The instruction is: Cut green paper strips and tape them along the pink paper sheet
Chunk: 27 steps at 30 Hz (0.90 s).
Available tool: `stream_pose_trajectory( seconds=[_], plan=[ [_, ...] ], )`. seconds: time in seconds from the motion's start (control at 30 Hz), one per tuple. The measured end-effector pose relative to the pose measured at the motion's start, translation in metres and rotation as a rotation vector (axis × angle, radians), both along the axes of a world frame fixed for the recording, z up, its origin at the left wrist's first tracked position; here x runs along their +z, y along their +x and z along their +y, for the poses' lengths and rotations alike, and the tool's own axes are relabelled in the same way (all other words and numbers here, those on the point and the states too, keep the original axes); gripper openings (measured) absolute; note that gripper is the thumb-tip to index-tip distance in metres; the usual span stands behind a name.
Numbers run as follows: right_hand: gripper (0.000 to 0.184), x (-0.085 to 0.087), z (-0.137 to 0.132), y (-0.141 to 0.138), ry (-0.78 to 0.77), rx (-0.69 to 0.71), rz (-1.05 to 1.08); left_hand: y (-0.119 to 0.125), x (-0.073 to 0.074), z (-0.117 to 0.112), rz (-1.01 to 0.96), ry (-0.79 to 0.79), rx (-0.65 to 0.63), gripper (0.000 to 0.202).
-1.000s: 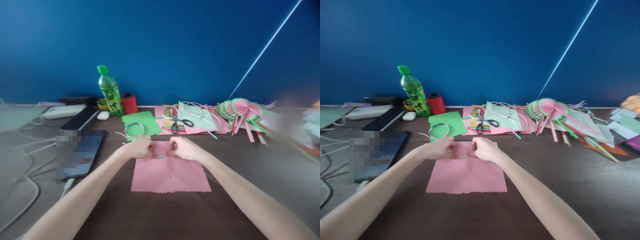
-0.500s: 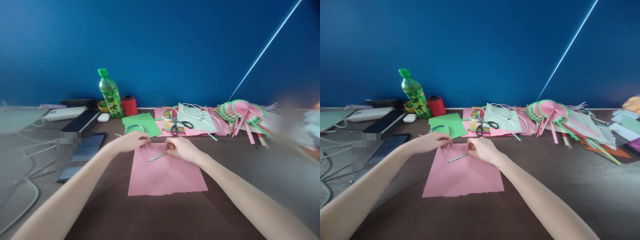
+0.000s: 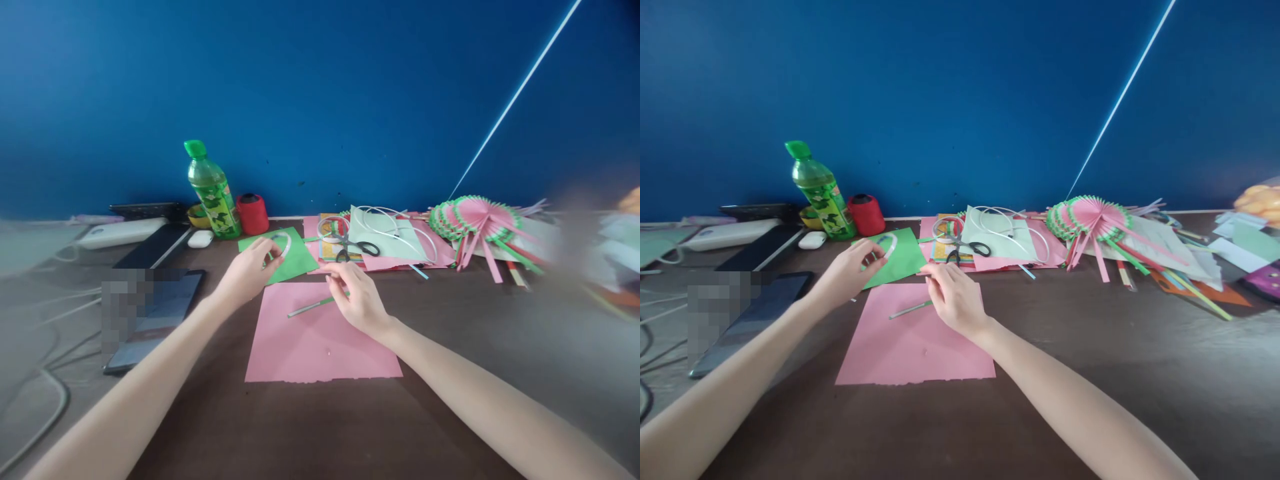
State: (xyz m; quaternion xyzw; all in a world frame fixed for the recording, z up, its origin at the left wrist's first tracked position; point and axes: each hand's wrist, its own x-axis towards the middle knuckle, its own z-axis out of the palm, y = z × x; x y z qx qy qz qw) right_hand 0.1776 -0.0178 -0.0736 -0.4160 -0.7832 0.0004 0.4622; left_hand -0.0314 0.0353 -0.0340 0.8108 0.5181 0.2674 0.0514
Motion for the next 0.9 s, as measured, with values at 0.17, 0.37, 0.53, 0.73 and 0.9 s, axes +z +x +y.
stream_pose_trajectory(
  seconds=[0.17, 0.37, 0.53, 0.73, 0.9],
  plan=[
    [0.044, 0.003, -0.004, -0.004, 0.066, 0.097, 0.059, 0.035, -0.011, -0.031, -0.406, -0.089, -0.176, 0.009],
    [0.049, 0.001, -0.005, -0.004, -0.006, 0.237, 0.082, 0.044, -0.024, -0.047, -0.494, -0.270, -0.297, 0.007],
    [0.047, 0.001, -0.006, -0.003, -0.040, 0.268, 0.106, 0.042, -0.026, -0.048, -0.526, -0.300, -0.299, 0.006],
    [0.039, 0.000, -0.007, -0.003, -0.072, 0.279, 0.111, 0.042, -0.027, -0.049, -0.526, -0.286, -0.314, 0.003],
    [0.034, 0.000, -0.007, -0.002, -0.083, 0.273, 0.101, 0.043, -0.027, -0.049, -0.508, -0.299, -0.320, 0.002]
  ],
)
